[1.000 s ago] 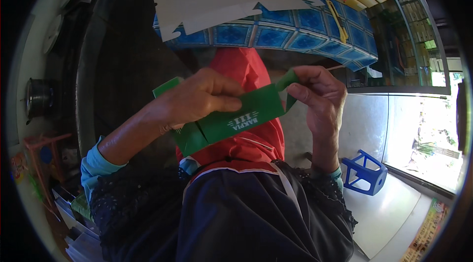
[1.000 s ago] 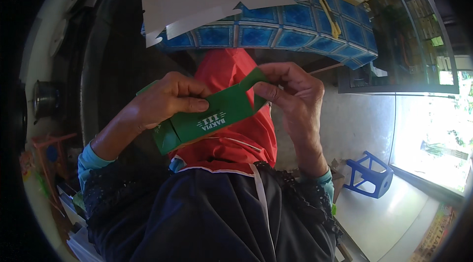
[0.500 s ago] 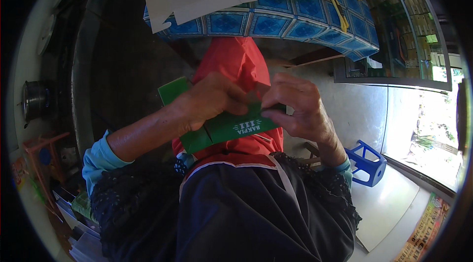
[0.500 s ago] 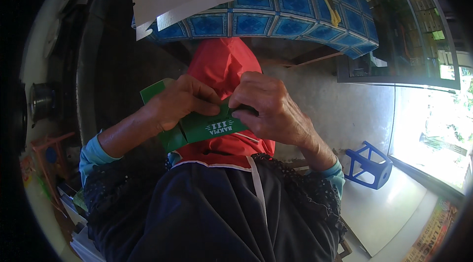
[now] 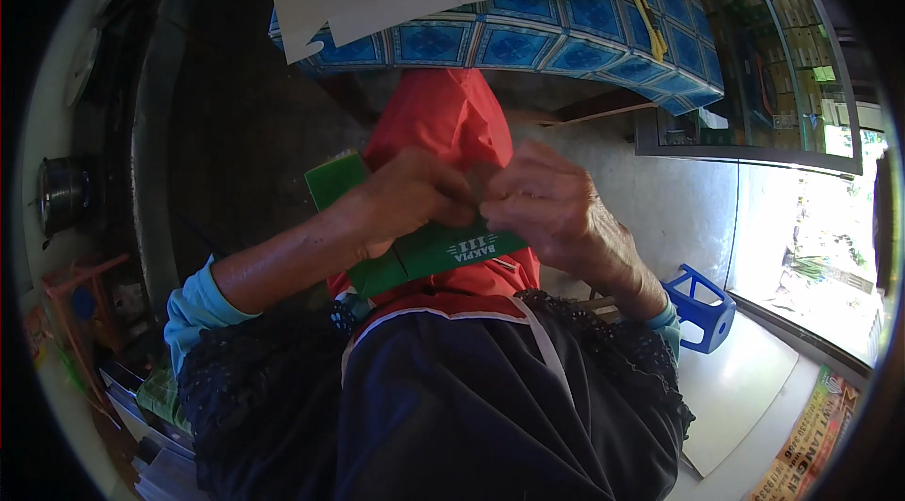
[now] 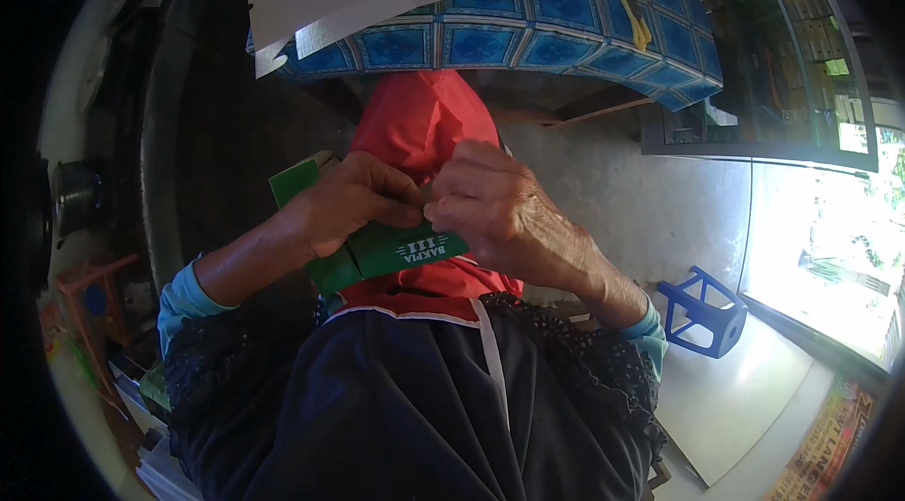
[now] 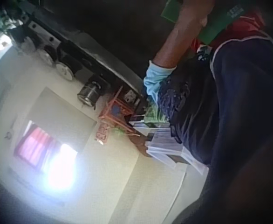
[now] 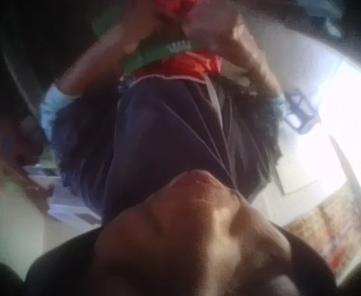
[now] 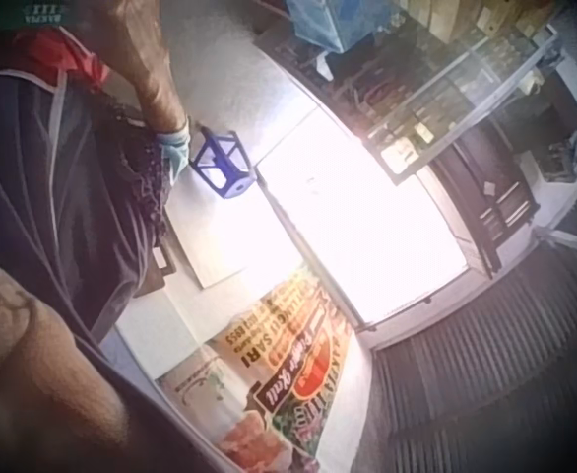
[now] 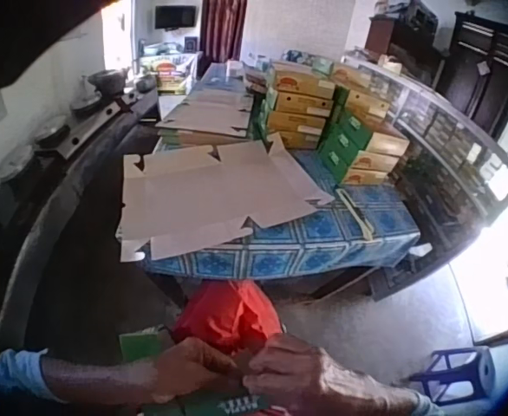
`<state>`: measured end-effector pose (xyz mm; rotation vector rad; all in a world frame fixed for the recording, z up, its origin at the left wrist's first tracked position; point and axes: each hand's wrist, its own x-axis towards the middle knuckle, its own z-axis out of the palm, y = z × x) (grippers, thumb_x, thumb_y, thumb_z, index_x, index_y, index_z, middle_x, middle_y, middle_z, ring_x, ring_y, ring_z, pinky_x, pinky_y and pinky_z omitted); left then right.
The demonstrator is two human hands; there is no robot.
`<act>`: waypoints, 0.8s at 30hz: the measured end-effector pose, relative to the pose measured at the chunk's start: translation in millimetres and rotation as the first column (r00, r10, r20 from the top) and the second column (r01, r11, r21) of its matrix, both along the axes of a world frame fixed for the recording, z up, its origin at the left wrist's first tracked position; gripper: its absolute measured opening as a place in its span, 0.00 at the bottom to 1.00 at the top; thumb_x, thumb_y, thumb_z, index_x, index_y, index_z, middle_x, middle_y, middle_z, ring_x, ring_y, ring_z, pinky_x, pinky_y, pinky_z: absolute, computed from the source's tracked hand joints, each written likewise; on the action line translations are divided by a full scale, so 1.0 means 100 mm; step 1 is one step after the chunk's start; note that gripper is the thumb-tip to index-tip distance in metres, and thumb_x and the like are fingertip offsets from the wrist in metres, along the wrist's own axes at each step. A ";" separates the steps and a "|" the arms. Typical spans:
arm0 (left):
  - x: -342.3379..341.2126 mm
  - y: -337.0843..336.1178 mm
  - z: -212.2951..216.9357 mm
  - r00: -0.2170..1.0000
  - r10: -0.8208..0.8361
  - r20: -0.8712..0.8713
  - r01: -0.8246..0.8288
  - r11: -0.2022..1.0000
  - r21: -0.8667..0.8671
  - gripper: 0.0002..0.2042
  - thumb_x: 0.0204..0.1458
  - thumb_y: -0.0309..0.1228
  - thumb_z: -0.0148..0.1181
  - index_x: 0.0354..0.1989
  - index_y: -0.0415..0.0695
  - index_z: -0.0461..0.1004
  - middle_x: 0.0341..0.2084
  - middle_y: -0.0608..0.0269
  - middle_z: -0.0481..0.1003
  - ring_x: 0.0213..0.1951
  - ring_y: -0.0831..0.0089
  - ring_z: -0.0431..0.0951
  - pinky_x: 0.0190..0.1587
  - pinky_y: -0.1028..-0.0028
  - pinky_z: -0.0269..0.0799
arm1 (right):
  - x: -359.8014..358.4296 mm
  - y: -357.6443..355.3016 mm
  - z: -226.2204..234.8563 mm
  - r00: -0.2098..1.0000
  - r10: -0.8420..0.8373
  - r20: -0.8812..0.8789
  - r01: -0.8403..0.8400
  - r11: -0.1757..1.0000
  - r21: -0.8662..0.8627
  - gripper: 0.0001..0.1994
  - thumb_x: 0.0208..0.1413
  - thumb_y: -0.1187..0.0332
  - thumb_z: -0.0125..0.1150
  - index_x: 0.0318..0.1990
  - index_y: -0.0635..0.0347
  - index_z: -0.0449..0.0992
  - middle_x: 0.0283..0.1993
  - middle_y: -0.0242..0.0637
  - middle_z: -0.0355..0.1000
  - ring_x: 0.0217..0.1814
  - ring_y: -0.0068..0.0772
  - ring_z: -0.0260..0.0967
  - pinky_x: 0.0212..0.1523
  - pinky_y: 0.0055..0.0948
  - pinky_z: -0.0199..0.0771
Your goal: The person folds flat cardboard sheets into boxes for pastries, one by one.
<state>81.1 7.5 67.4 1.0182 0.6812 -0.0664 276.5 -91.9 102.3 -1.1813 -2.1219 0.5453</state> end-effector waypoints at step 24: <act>-0.23 -0.53 0.77 0.791 -0.596 0.140 -0.010 0.216 0.976 0.07 0.37 0.24 0.64 0.22 0.38 0.70 0.28 0.59 0.69 0.27 0.68 0.71 0.26 0.71 0.71 | 0.38 0.11 -0.35 0.723 -0.512 -0.465 0.194 0.795 -0.574 0.34 0.55 0.76 0.59 0.70 0.64 0.57 0.67 0.50 0.64 0.72 0.33 0.57 0.68 0.31 0.57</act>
